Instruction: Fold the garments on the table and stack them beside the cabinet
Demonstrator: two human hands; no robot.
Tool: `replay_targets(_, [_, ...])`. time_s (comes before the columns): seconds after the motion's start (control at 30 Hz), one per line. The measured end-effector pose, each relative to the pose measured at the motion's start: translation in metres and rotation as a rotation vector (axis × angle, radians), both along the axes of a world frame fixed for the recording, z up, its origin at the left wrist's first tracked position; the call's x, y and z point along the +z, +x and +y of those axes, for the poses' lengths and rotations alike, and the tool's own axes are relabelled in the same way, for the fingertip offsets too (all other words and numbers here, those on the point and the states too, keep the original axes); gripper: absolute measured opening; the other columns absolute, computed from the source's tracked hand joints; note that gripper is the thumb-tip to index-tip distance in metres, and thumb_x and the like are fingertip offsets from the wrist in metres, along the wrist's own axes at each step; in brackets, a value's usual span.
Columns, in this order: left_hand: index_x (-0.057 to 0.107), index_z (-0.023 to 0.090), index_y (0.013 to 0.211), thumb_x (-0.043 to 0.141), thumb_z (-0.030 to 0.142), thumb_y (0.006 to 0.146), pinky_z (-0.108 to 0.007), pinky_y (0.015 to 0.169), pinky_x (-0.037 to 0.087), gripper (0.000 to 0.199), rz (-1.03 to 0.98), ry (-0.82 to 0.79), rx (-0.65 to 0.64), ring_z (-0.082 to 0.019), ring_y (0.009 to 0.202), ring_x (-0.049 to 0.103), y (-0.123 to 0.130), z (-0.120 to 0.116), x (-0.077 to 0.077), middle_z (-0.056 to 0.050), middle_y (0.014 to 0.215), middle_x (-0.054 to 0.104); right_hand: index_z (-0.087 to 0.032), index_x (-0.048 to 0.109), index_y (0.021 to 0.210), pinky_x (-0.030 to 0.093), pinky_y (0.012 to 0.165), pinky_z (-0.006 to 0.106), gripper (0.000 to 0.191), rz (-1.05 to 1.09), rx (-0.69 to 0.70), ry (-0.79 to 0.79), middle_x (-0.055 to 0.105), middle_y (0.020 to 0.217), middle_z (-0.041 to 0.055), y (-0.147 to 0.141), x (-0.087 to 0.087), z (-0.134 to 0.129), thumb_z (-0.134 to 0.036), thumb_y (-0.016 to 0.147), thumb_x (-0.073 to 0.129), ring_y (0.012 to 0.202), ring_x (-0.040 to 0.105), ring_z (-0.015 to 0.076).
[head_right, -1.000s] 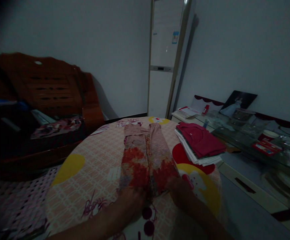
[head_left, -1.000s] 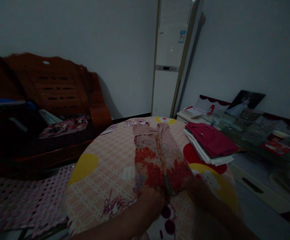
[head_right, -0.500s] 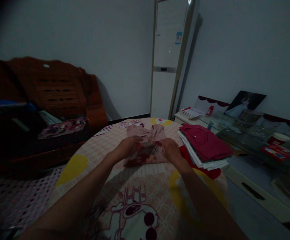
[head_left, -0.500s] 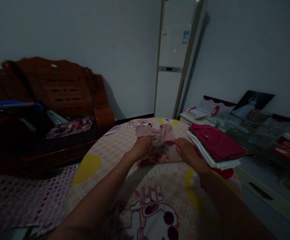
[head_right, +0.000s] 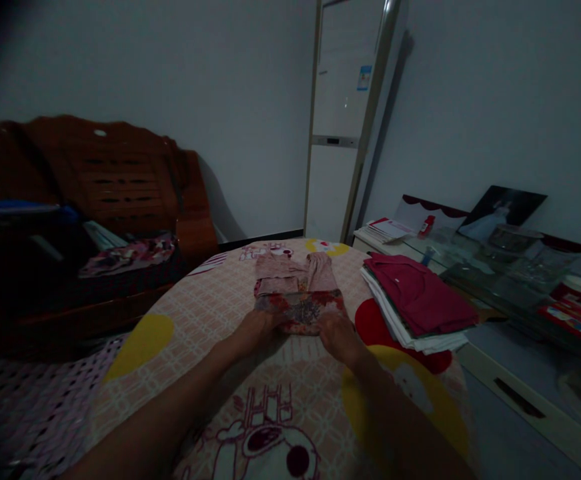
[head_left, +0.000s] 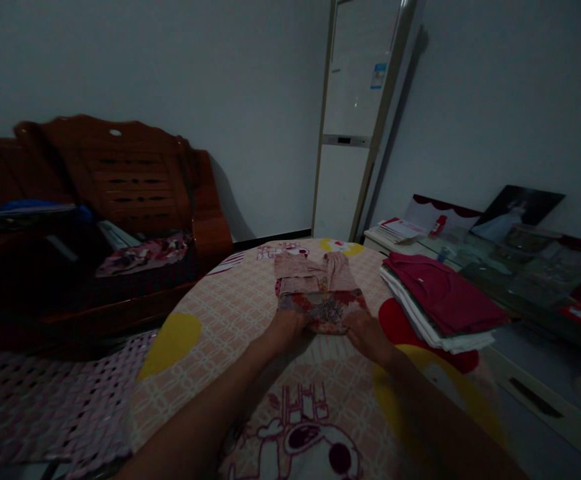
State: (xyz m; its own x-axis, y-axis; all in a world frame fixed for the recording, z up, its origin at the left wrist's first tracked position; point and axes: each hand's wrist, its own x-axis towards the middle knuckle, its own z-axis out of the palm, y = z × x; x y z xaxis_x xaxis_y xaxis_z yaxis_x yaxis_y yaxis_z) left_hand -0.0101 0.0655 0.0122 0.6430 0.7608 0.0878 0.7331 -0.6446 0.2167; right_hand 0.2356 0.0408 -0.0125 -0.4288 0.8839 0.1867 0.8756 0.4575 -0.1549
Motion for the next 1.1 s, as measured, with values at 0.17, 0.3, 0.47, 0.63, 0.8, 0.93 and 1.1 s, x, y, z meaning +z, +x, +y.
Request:
replay_targets(0.17, [0.071, 0.017, 0.074, 0.057, 0.012, 0.069, -0.022, 0.057, 0.041, 0.015, 0.048, -0.445, -0.288, -0.015, 0.063, 0.059, -0.022, -0.011, 0.023, 0.000, 0.068, 0.066, -0.014, 0.061, 0.060, 0.029, 0.050, 0.022, 0.026, 0.222, 0.248, -0.495, 0.051, 0.055, -0.0024, 0.005, 0.010, -0.019, -0.028, 0.081, 0.057, 0.053, 0.045, 0.0097])
replay_targets(0.3, [0.074, 0.019, 0.077, 0.062, 0.011, 0.065, -0.018, 0.054, 0.039, 0.018, -0.003, -0.750, -0.436, -0.011, 0.061, 0.057, -0.026, -0.017, 0.019, 0.004, 0.068, 0.067, -0.013, 0.067, 0.065, 0.028, 0.047, 0.019, 0.021, 0.341, 0.373, -0.754, 0.054, 0.055, -0.0029, 0.006, 0.010, -0.036, -0.030, 0.075, 0.062, 0.051, 0.044, 0.0081])
replay_targets(0.47, [0.075, 0.018, 0.086, 0.071, 0.038, 0.073, -0.020, 0.055, 0.045, 0.024, -0.163, -1.043, -0.369, -0.013, 0.060, 0.059, -0.024, -0.002, 0.016, 0.001, 0.069, 0.070, -0.014, 0.075, 0.091, 0.042, 0.049, 0.019, 0.029, 0.414, 0.295, -1.122, 0.065, 0.061, -0.0005, 0.009, 0.016, -0.035, -0.035, 0.071, 0.069, 0.050, 0.055, 0.0104])
replay_targets(0.63, [0.069, 0.014, 0.069, 0.063, 0.033, 0.078, -0.020, 0.053, 0.042, 0.022, -0.515, -0.566, 0.039, -0.011, 0.053, 0.055, -0.029, 0.061, 0.016, 0.000, 0.058, 0.063, -0.015, 0.065, 0.072, 0.044, 0.046, 0.021, 0.028, 0.718, 0.000, -0.805, 0.064, 0.059, 0.0009, 0.007, 0.031, 0.000, -0.042, 0.079, 0.061, 0.049, 0.057, 0.0115])
replay_targets(0.8, [0.072, 0.014, 0.076, 0.055, 0.020, 0.079, -0.022, 0.060, 0.046, 0.018, -0.634, -0.135, 0.457, -0.014, 0.062, 0.063, -0.020, 0.116, 0.004, -0.002, 0.063, 0.068, -0.016, 0.063, 0.071, 0.047, 0.052, 0.024, 0.024, 0.795, -0.161, -0.345, 0.063, 0.064, 0.0017, -0.001, 0.022, 0.047, -0.032, 0.085, 0.051, 0.054, 0.059, 0.0132])
replay_targets(0.93, [0.074, 0.012, 0.090, 0.052, 0.018, 0.084, -0.027, 0.074, 0.052, 0.024, -0.614, -0.028, 0.515, -0.018, 0.079, 0.069, -0.005, 0.135, -0.009, -0.007, 0.083, 0.074, -0.016, 0.070, 0.086, 0.052, 0.074, 0.030, 0.024, 0.614, -0.142, -0.070, 0.072, 0.086, 0.0071, -0.009, 0.015, 0.081, -0.023, 0.088, 0.047, 0.081, 0.066, 0.0194])
replay_targets(1.1, [0.070, 0.015, 0.110, 0.057, 0.015, 0.084, -0.031, 0.097, 0.048, 0.029, -0.542, 0.022, 0.464, -0.021, 0.110, 0.064, 0.002, 0.148, -0.032, -0.012, 0.115, 0.070, -0.018, 0.067, 0.117, 0.045, 0.099, 0.035, 0.039, 0.295, -0.155, 0.085, 0.067, 0.121, 0.0116, -0.024, 0.008, 0.120, -0.010, 0.086, 0.046, 0.111, 0.060, 0.0226])
